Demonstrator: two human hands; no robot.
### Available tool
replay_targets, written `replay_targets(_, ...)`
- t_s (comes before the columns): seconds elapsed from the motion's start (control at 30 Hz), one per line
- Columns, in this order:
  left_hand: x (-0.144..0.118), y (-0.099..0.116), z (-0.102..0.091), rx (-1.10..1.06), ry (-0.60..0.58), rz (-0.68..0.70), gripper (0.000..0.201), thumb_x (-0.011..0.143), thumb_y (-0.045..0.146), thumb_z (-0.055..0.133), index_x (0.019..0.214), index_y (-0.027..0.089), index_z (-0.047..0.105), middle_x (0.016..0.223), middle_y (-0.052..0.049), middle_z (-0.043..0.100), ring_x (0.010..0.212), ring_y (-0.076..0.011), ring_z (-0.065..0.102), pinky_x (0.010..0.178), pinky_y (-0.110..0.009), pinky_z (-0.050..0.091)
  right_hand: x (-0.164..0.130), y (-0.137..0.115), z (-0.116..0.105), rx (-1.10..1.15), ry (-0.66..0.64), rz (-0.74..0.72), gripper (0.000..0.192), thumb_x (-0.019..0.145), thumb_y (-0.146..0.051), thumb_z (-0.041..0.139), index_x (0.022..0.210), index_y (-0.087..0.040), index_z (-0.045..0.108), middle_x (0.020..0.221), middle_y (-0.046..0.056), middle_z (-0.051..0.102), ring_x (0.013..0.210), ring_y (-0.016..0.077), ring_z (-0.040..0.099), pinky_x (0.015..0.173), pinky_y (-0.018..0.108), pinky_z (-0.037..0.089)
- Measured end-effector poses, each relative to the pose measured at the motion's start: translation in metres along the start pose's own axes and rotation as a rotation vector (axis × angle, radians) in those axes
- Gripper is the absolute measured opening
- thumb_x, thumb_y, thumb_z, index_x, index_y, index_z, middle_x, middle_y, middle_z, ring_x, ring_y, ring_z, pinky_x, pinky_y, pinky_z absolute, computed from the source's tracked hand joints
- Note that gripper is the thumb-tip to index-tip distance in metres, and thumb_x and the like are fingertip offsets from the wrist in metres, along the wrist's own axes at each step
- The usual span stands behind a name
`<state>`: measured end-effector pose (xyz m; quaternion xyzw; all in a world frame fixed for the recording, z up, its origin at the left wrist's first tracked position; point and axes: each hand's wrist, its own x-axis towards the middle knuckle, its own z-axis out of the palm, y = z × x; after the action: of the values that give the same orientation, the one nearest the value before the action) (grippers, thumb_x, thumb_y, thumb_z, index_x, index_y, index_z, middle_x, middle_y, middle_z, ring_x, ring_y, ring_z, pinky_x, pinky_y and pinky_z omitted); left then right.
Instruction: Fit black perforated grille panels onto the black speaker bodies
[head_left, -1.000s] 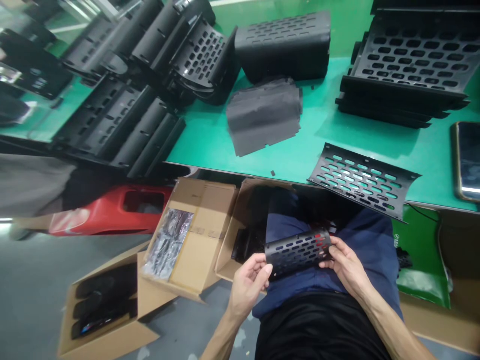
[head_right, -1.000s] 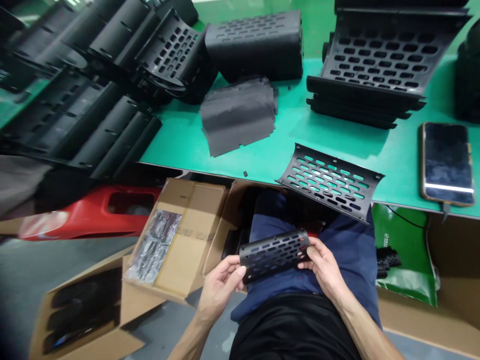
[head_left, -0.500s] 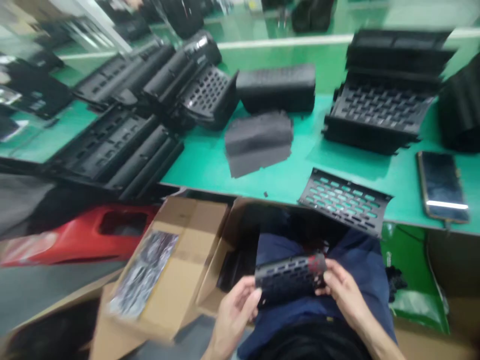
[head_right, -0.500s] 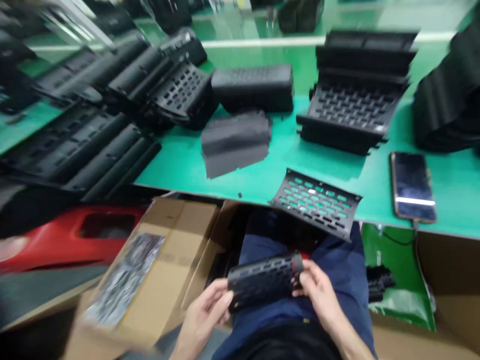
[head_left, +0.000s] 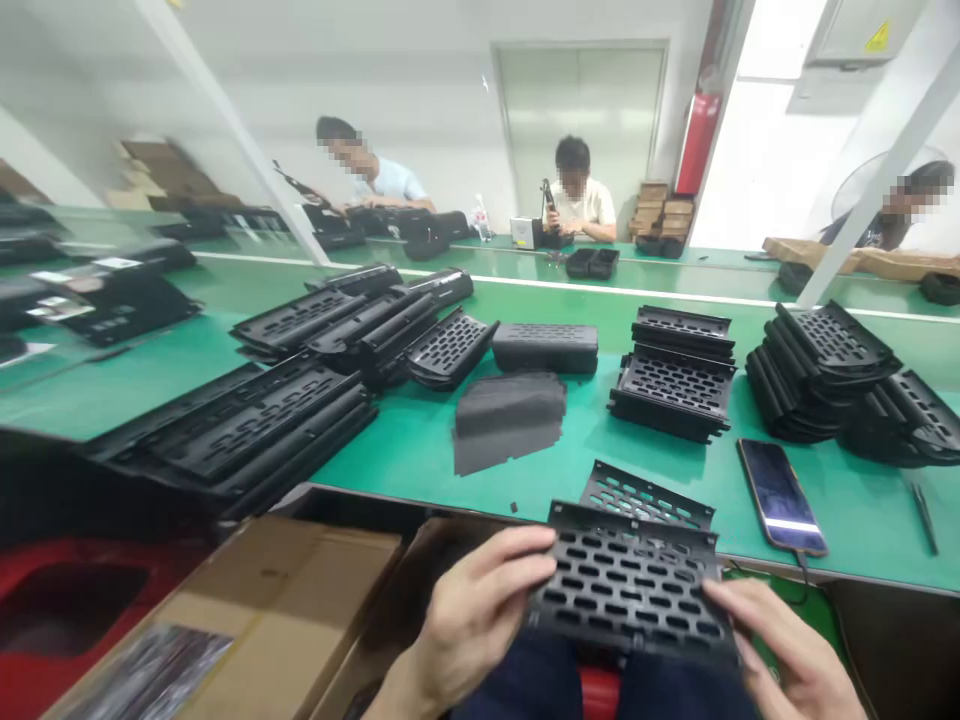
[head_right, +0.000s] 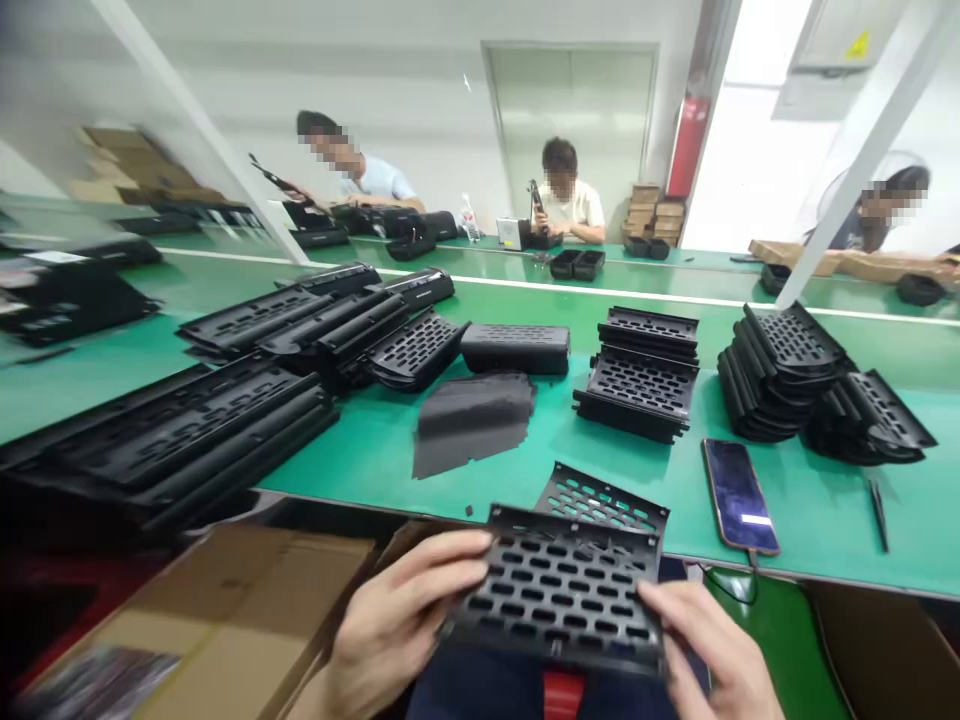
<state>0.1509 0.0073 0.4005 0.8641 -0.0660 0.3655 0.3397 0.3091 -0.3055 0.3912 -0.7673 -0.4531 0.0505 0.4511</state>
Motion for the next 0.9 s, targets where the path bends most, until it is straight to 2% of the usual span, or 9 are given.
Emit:
replay_targets(0.07,0.025,-0.02,0.014,0.004,-0.023,0.072,0.039,0.093,-0.003,0.053,0.119,0.022,0.069,0.123,-0.01,0.074,0.111,-0.0173,0.073,0.099,-0.027,0.061,0.014,0.008,-0.006,-0.167,0.014,-0.06,0.051,0.101,-0.017,0.052,0.148,-0.036,0.055,0.133,0.008,0.065,0.121,0.0215,0.068,0.099,0.026,0.057)
replay_targets(0.13,0.04,-0.038,0.025,0.024,-0.132,0.11,0.045,0.09,-0.007,0.047,0.121,0.019,0.068,0.129,-0.012,0.072,0.12,-0.0202,0.069,0.103,-0.033,0.06,0.021,0.02,-0.004,-0.268,0.042,-0.058,0.055,0.1,-0.015,0.048,0.151,-0.036,0.05,0.128,0.007,0.062,0.115,0.018,0.068,0.097,0.024,0.057)
replay_targets(0.2,0.047,-0.05,0.032,0.062,-0.238,0.139,0.054,0.083,-0.011,0.041,0.119,0.019,0.068,0.131,-0.011,0.072,0.131,-0.0251,0.062,0.107,-0.043,0.058,0.022,0.031,0.003,-0.316,0.043,-0.048,0.056,0.099,-0.013,0.046,0.151,-0.034,0.049,0.12,0.007,0.059,0.108,0.0162,0.069,0.094,0.024,0.058)
replay_targets(0.27,0.047,-0.054,0.035,0.076,-0.275,0.149,0.058,0.077,-0.012,0.041,0.118,0.02,0.068,0.127,-0.009,0.073,0.134,-0.0272,0.058,0.108,-0.049,0.057,0.02,0.038,0.012,-0.333,0.05,-0.031,0.055,0.098,-0.015,0.049,0.15,-0.033,0.05,0.12,0.008,0.056,0.109,0.0177,0.067,0.093,0.026,0.058)
replay_targets(0.37,0.042,-0.052,0.037,0.056,-0.232,0.137,0.049,0.082,-0.006,0.052,0.121,0.02,0.065,0.122,-0.008,0.074,0.121,-0.026,0.061,0.101,-0.048,0.06,0.014,0.043,0.024,-0.311,0.137,-0.015,0.046,0.098,-0.021,0.055,0.143,-0.032,0.057,0.117,0.007,0.055,0.098,0.0184,0.067,0.083,0.026,0.06)
replay_targets(0.5,0.039,-0.049,0.042,0.074,-0.145,0.175,0.032,0.093,0.003,0.059,0.12,0.02,0.063,0.112,-0.009,0.074,0.099,-0.022,0.062,0.084,-0.039,0.063,0.017,0.045,0.031,-0.227,0.196,0.032,0.036,0.103,-0.026,0.055,0.137,-0.034,0.063,0.085,-0.001,0.052,0.062,0.0132,0.055,0.057,0.023,0.05)
replay_targets(0.6,0.042,-0.049,0.045,0.074,-0.127,0.191,0.029,0.095,0.002,0.057,0.119,0.018,0.062,0.107,-0.009,0.074,0.095,-0.0212,0.062,0.081,-0.037,0.062,0.028,0.044,0.03,-0.2,0.23,0.087,0.032,0.104,-0.029,0.055,0.133,-0.031,0.068,0.083,-0.001,0.053,0.06,0.014,0.053,0.055,0.024,0.046)
replay_targets(0.77,0.049,-0.051,0.051,0.125,-0.086,0.192,0.027,0.096,0.004,0.058,0.119,0.018,0.063,0.107,-0.009,0.074,0.094,-0.0219,0.062,0.081,-0.038,0.061,0.049,0.04,0.022,-0.198,0.255,0.139,0.032,0.102,-0.035,0.057,0.131,-0.029,0.069,0.083,0.0,0.058,0.065,0.0165,0.058,0.06,0.027,0.049)
replay_targets(0.9,0.046,-0.055,0.059,0.197,-0.075,0.152,0.032,0.096,0.005,0.058,0.125,0.018,0.062,0.109,-0.009,0.074,0.095,-0.0232,0.064,0.082,-0.041,0.06,0.06,0.036,0.017,-0.224,0.256,0.213,0.031,0.098,-0.041,0.059,0.12,-0.026,0.074,0.079,0.0,0.061,0.06,0.0164,0.057,0.056,0.027,0.051)
